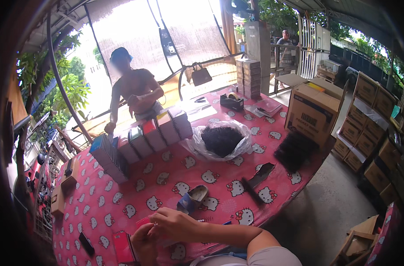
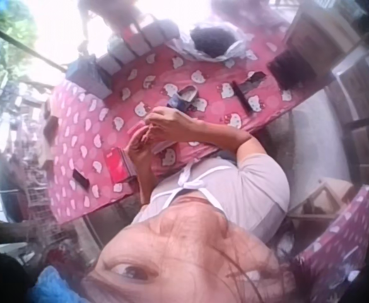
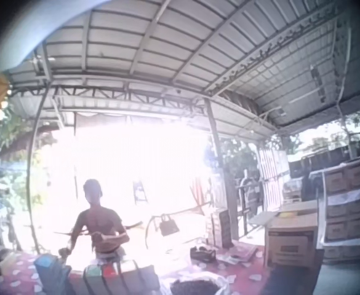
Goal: The person is binding and packaging pink notebooks by inserting coils into pre-punched holes and trimming the ends with blue pliers at a table.
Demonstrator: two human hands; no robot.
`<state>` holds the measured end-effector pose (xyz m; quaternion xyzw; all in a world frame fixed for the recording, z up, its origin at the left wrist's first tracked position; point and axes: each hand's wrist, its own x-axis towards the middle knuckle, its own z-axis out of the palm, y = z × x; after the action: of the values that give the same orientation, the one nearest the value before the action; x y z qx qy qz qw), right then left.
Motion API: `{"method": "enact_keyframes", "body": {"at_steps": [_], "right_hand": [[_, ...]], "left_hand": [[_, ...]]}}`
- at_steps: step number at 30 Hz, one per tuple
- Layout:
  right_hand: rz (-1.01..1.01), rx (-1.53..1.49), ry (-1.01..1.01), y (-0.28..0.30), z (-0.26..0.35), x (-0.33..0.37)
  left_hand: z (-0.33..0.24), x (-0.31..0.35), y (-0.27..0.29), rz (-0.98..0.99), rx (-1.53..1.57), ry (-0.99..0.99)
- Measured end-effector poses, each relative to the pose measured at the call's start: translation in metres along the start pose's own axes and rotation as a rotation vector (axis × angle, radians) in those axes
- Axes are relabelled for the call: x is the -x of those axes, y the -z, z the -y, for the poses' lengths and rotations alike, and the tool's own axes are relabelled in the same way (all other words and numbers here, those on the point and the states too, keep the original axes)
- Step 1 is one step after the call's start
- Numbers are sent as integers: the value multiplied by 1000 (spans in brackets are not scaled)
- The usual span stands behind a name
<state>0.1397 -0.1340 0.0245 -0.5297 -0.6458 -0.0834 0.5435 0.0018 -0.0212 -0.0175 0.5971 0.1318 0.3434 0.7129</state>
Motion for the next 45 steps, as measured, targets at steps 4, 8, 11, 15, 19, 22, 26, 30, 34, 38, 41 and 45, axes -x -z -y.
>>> {"method": "enact_keyframes", "body": {"at_steps": [4,8,11,15,19,22,26,30,34,38,41,45], "right_hand": [[31,-66,-18,-1,6,-2],[6,-90,-109,-7,9,3],[-57,43,-52,-6,7,2],[-35,27,-178,-5,16,8],[-67,74,-124,-2,15,14],[-84,120,-104,1,14,17],[-43,120,-76,-15,22,9],[-3,463,-120,9,52,-7],[-360,263,-335,-14,26,8],[-240,-581,-507,-117,8,4],[-113,-779,-672,-182,19,-27],[11,-296,-578,-263,-10,-21]], "left_hand": [[-11,3,0,80,-136,-104],[-20,8,-8,43,-256,-172],[-17,9,-12,12,-262,-212],[-11,13,-11,-45,-180,-65],[-3,9,-18,-56,-37,-42],[-1,7,-25,-70,-34,-30],[6,13,-2,-63,-128,-205],[-8,34,-11,-145,-52,-140],[-2,41,15,-212,29,-187],[-20,82,58,-467,173,-152],[-10,98,107,-736,-81,-368],[35,97,174,-899,-642,-286]]}}
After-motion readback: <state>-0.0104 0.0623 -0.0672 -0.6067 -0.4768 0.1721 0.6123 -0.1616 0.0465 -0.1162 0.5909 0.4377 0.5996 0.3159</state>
